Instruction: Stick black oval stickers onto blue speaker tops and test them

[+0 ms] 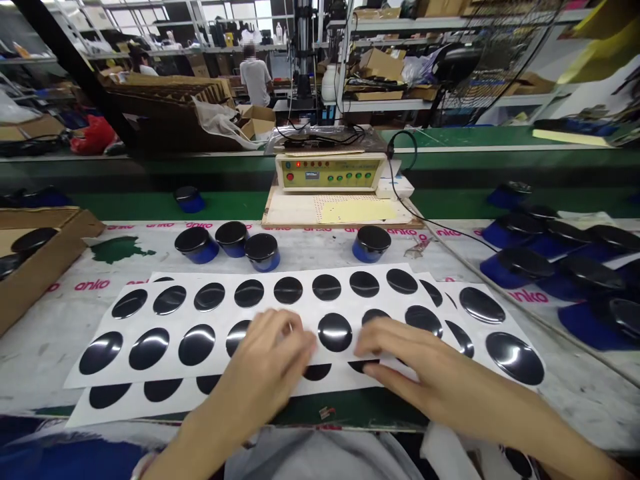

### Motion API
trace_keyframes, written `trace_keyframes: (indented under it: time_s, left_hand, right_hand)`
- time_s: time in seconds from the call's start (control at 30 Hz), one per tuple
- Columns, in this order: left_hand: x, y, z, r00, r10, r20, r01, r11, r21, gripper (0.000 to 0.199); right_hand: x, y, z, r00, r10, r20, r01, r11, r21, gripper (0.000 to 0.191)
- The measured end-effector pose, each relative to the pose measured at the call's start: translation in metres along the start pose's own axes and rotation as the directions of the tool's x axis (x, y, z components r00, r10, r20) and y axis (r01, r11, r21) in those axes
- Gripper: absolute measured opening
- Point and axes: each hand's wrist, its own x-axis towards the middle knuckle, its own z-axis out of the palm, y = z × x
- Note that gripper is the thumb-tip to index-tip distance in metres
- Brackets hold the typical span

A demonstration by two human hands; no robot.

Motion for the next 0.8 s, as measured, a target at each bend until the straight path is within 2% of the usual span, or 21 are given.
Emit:
trace_keyframes:
  time_s: [0.07, 0.1, 0.2, 0.3, 0.37, 0.47, 0.57, 0.63, 0.7, 0.8]
  left_hand:
    - [-0.015, 0.016, 0.001, 0.995, 0.018, 0.103, 0.000, 0.986, -0.170, 0.005]
    - [-0.021, 0.022, 0.005, 0.989, 0.017, 0.146, 0.014, 0.978, -0.208, 0.011]
    - [-0.036, 0.032, 0.023, 0.978, -0.036, 0.204, 0.066, 0.988, -0.143, 0.025]
    - [-0.050, 0.028, 0.028, 0.974, -0.025, 0.225, 0.040, 0.997, -0.066, 0.020]
    - [-0.063, 0.021, 0.015, 0.973, -0.049, 0.225, 0.064, 0.996, -0.057, 0.013]
    - [-0.084, 0.009, -0.016, 0.955, -0.213, 0.204, 0.225, 0.974, -0.038, 0.014]
    - [-0.085, 0.009, -0.033, 0.958, -0.267, 0.108, 0.264, 0.964, 0.046, 0.007]
    - [-0.071, 0.016, -0.025, 0.970, -0.237, 0.054, 0.236, 0.972, 0.021, 0.003]
    - [-0.055, 0.024, -0.007, 0.983, -0.177, 0.044, 0.180, 0.982, -0.054, 0.010]
    - [-0.053, 0.025, 0.015, 0.999, -0.012, 0.052, 0.013, 1.000, -0.022, 0.013]
  right_hand:
    - [0.031, -0.001, 0.000, 0.995, -0.065, 0.073, 0.067, 0.997, -0.023, 0.019]
    - [0.042, 0.000, 0.002, 0.993, -0.070, 0.093, 0.075, 0.996, -0.053, 0.023]
    - [0.057, 0.002, 0.008, 0.988, -0.032, 0.154, 0.057, 0.986, -0.157, 0.029]
    - [0.060, 0.002, 0.006, 0.981, 0.006, 0.193, 0.032, 0.981, -0.193, 0.026]
    - [0.062, 0.002, 0.003, 0.976, 0.025, 0.214, 0.015, 0.984, -0.180, 0.027]
    - [0.067, 0.003, -0.002, 0.966, 0.047, 0.253, -0.010, 0.989, -0.145, 0.028]
    - [0.073, 0.002, -0.003, 0.963, 0.063, 0.263, -0.024, 0.989, -0.147, 0.030]
    - [0.075, -0.001, -0.003, 0.966, 0.055, 0.251, -0.015, 0.987, -0.158, 0.032]
    - [0.075, -0.004, -0.003, 0.970, 0.038, 0.241, 0.002, 0.987, -0.162, 0.032]
    - [0.072, -0.008, -0.003, 0.973, 0.047, 0.225, -0.014, 0.989, -0.144, 0.029]
